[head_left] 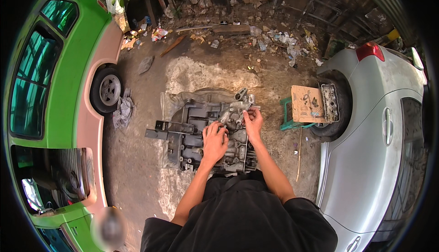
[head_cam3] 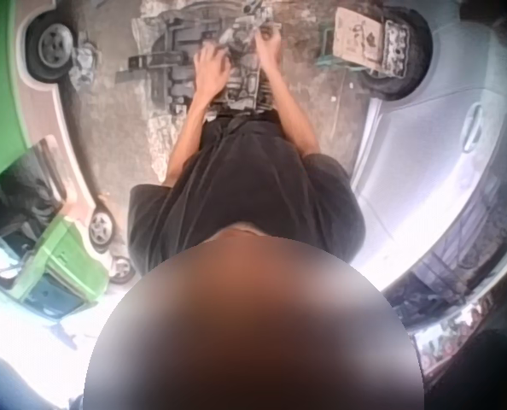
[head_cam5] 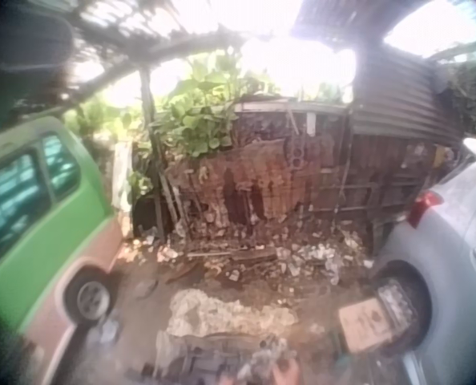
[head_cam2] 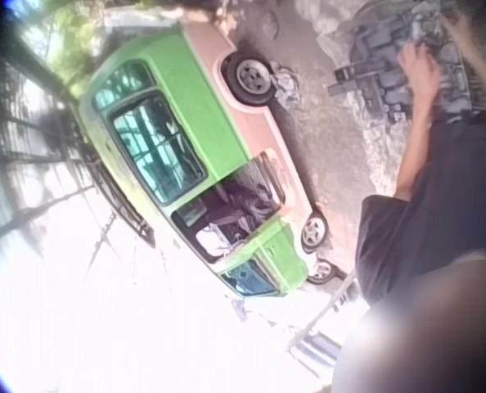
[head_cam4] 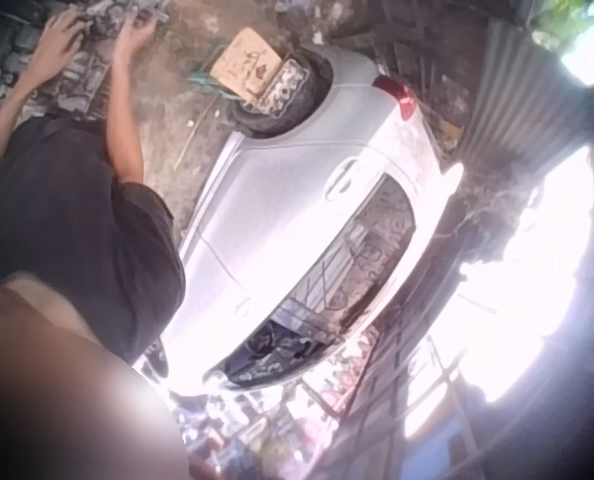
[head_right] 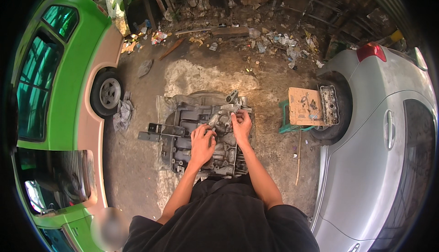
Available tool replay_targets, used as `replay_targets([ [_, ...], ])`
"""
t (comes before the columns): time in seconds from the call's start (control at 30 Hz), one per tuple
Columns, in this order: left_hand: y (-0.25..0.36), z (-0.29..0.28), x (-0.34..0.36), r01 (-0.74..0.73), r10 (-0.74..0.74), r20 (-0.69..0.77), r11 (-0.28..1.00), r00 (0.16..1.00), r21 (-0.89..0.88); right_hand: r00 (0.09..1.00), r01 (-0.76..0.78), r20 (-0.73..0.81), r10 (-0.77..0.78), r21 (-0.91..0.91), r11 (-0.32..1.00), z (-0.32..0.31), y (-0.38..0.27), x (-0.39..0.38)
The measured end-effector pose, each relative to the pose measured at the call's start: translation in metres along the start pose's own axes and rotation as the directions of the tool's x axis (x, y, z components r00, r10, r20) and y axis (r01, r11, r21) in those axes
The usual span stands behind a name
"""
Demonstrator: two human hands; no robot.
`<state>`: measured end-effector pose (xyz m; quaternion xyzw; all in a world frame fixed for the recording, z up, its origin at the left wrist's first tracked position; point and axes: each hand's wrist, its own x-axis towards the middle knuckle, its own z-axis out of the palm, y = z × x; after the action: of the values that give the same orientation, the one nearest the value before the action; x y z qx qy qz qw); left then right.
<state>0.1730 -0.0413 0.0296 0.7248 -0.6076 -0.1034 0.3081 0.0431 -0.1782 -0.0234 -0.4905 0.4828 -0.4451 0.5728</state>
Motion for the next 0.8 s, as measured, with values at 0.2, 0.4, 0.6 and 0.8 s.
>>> replay_targets([
  [0.2, 0.001, 0.0, -0.001, 0.002, -0.002, 0.0, 1.0, 1.0, -0.014, 0.989, -0.034, -0.128, 0.074, 0.287, 0.957, -0.023, -0.004, -0.022],
  [0.4, 0.0, 0.0, -0.001, 0.002, -0.002, 0.006, 1.0, 1.0, -0.013, 0.985, -0.06, -0.139, 0.101, 0.271, 0.961, -0.04, 0.011, -0.069],
  [0.6, 0.0, 0.0, -0.001, -0.002, 0.002, 0.005, 1.0, 1.0, -0.021, 0.994, 0.006, -0.102, 0.028, 0.32, 0.947, -0.04, 0.025, -0.081],
  [0.8, 0.0, -0.001, -0.001, 0.001, -0.001, 0.032, 1.0, 0.999, -0.014, 0.998, -0.004, -0.064, 0.02, 0.235, 0.972, -0.034, 0.023, -0.088],
])
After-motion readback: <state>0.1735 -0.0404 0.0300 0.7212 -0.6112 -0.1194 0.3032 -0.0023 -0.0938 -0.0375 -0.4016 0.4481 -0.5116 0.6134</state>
